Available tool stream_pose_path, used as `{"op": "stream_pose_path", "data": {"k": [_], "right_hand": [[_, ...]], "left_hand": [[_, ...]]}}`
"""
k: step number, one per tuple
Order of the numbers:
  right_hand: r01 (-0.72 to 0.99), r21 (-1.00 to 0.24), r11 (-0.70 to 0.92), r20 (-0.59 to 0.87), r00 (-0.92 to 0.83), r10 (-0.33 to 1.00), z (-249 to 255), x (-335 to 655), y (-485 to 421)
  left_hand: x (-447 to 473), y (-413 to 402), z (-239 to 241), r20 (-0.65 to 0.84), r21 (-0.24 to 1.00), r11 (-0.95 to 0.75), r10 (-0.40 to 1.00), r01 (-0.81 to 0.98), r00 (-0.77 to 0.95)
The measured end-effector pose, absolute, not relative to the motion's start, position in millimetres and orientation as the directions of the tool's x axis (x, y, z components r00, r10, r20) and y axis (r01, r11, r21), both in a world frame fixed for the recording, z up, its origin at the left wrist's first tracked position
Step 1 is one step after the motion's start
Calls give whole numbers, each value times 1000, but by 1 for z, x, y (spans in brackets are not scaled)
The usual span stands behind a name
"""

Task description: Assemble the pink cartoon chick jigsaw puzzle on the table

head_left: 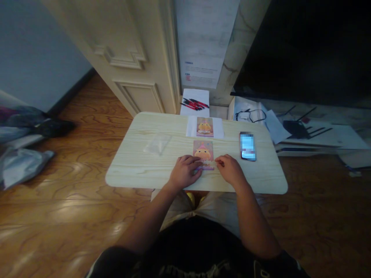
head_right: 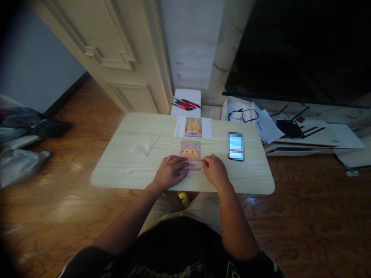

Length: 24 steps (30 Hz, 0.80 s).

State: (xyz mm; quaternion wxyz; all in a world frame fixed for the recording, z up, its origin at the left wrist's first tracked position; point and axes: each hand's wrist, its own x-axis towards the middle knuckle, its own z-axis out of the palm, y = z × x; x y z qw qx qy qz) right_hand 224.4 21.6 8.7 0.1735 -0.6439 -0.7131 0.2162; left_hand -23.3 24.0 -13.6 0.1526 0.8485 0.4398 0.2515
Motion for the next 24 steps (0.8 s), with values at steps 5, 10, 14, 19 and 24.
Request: {"op": "stream_pose_path", "data": {"k": [5,10,14,19,24], "right_hand": [[823,-564,70,56,-47,997,8,248,17],[803,-595,47,81,2,997,10,270,10],[780,-622,69,85,-20,996,10,270,1],[814,-580,21,81,32,996,5,271,-6],[837,-544,-58,25,85,996,0,273,-8]], "left_hand": [[-22,24,-16,307,487,-545,839,683,450],[-19,27,-9,308,498,-548,837,673,453],[-7,30,2,314,518,-585,809,624,497],[9,29,7,315,538,-628,769,562,557],[7,24,1,315,541,-632,764,554,563]]}}
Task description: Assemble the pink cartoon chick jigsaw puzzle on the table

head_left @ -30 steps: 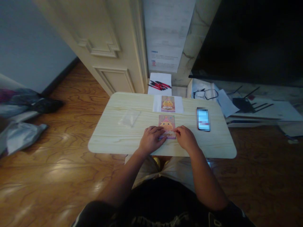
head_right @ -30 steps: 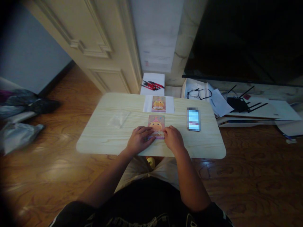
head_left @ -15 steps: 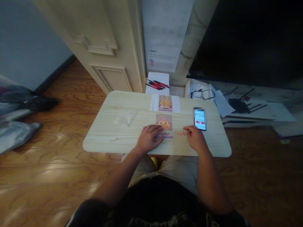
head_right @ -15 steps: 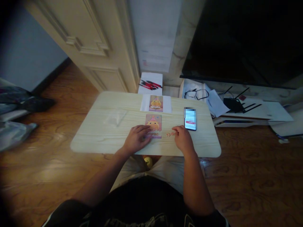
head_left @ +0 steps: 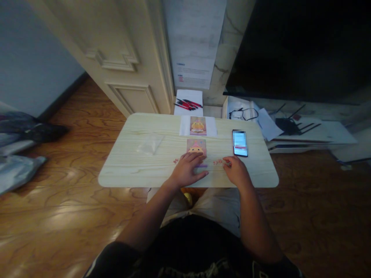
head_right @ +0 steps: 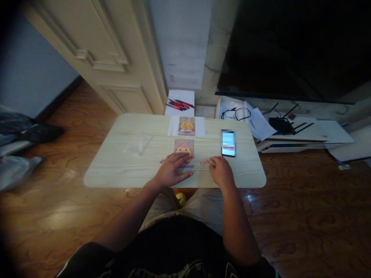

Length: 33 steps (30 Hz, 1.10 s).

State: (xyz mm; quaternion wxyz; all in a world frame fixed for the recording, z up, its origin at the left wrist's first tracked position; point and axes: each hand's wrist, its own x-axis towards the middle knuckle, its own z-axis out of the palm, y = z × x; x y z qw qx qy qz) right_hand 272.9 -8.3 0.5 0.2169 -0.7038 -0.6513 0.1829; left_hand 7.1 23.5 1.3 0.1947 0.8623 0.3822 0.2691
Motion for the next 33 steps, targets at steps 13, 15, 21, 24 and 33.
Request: {"op": "stream_pose_path", "data": {"k": [13,15,21,24,33], "right_hand": [[897,-420,-137,-16,144,990,-1,253,4],[896,-418,-148,-28,150,988,-3,253,5],[841,-536,-72,39,109,993,1,249,7],[744,-665,60,115,23,993,3,243,10],[698,-713,63,23,-66,998,-1,227,32]], "left_hand": [[-80,24,-24,301,439,-374,918,817,258],[-74,24,-23,302,433,-399,909,808,287],[-32,17,-15,316,460,-561,828,688,464],[-20,14,-15,319,461,-614,788,640,526],[-20,11,-17,318,442,-603,797,664,513]]}}
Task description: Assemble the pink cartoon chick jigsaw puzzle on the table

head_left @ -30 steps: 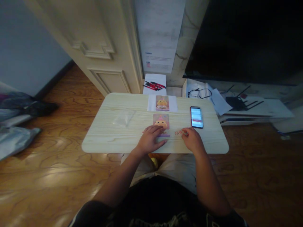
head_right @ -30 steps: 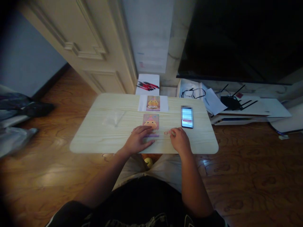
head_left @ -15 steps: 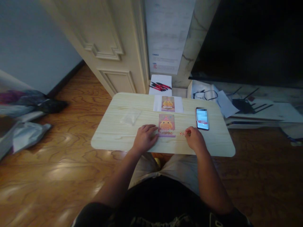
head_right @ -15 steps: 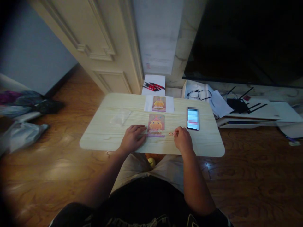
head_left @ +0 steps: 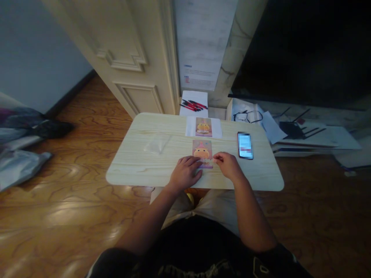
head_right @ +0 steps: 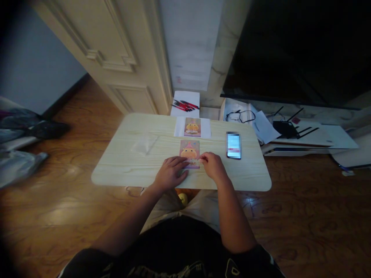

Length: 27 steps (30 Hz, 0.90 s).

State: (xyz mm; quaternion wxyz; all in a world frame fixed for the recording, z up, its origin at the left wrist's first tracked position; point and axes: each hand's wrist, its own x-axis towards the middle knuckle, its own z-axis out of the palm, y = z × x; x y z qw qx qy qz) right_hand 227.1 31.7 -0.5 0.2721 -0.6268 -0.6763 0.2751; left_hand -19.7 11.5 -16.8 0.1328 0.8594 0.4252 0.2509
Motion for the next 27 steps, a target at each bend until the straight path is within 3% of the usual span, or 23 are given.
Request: {"op": "stream_pose_path", "data": {"k": [4,9,27], "right_hand": [[700,-697,156,65,-154,986,2,223,33],[659,-747,89,1,-133,991,0,214,31],[737,-674,58,5,-74,997,-1,206,23]], "left_hand": [[-19,11,-16,319,439,-598,801,670,506],[-19,12,-16,312,435,-595,804,676,507],[-18,13,-18,304,439,-588,809,679,504]]}}
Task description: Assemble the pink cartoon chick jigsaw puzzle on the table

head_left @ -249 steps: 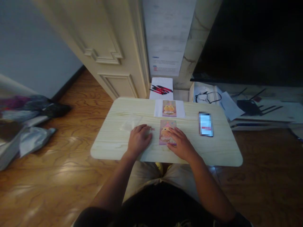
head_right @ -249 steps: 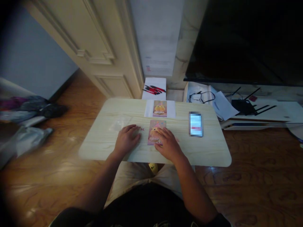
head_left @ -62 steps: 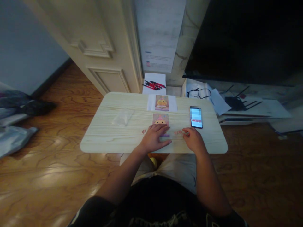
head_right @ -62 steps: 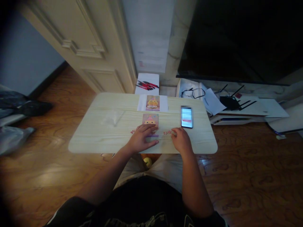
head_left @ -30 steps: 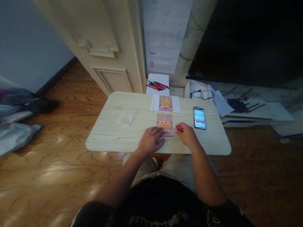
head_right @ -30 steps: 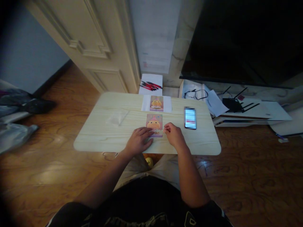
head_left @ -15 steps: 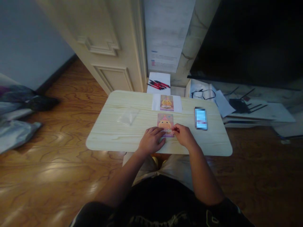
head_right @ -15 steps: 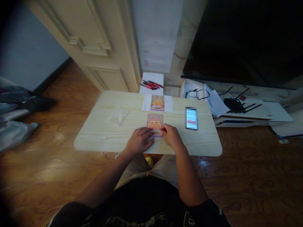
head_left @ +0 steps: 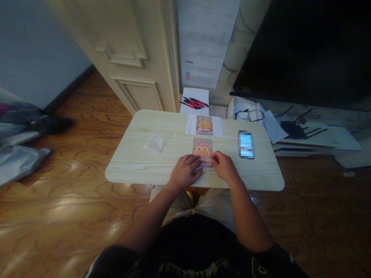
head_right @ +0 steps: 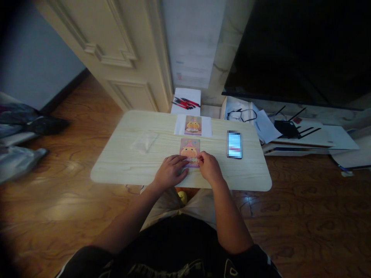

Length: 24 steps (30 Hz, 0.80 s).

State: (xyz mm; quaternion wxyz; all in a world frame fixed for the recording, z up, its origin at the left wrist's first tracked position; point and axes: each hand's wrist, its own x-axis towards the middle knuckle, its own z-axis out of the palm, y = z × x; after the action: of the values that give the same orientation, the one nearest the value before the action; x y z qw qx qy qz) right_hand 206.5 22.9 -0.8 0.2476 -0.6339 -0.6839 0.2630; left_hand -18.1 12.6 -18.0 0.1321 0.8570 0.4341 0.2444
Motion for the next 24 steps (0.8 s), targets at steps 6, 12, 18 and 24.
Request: {"op": "stream_pose_path", "data": {"k": [6,12,18,24], "right_hand": [[795,-597,107,37,-106,994,-2,217,22],[811,-574,117,2,-141,990,-1,218,21],[698,-716,12,-54,-73,996,-4,223,22],[627,-770,-115,-113,43,993,-2,263,21]], "left_hand": [[-19,12,-17,319,464,-597,802,655,504],[-25,13,-17,367,548,-545,838,634,404],[-61,25,-20,364,563,-387,909,730,201],[-81,29,-25,320,482,-344,925,806,203]]}}
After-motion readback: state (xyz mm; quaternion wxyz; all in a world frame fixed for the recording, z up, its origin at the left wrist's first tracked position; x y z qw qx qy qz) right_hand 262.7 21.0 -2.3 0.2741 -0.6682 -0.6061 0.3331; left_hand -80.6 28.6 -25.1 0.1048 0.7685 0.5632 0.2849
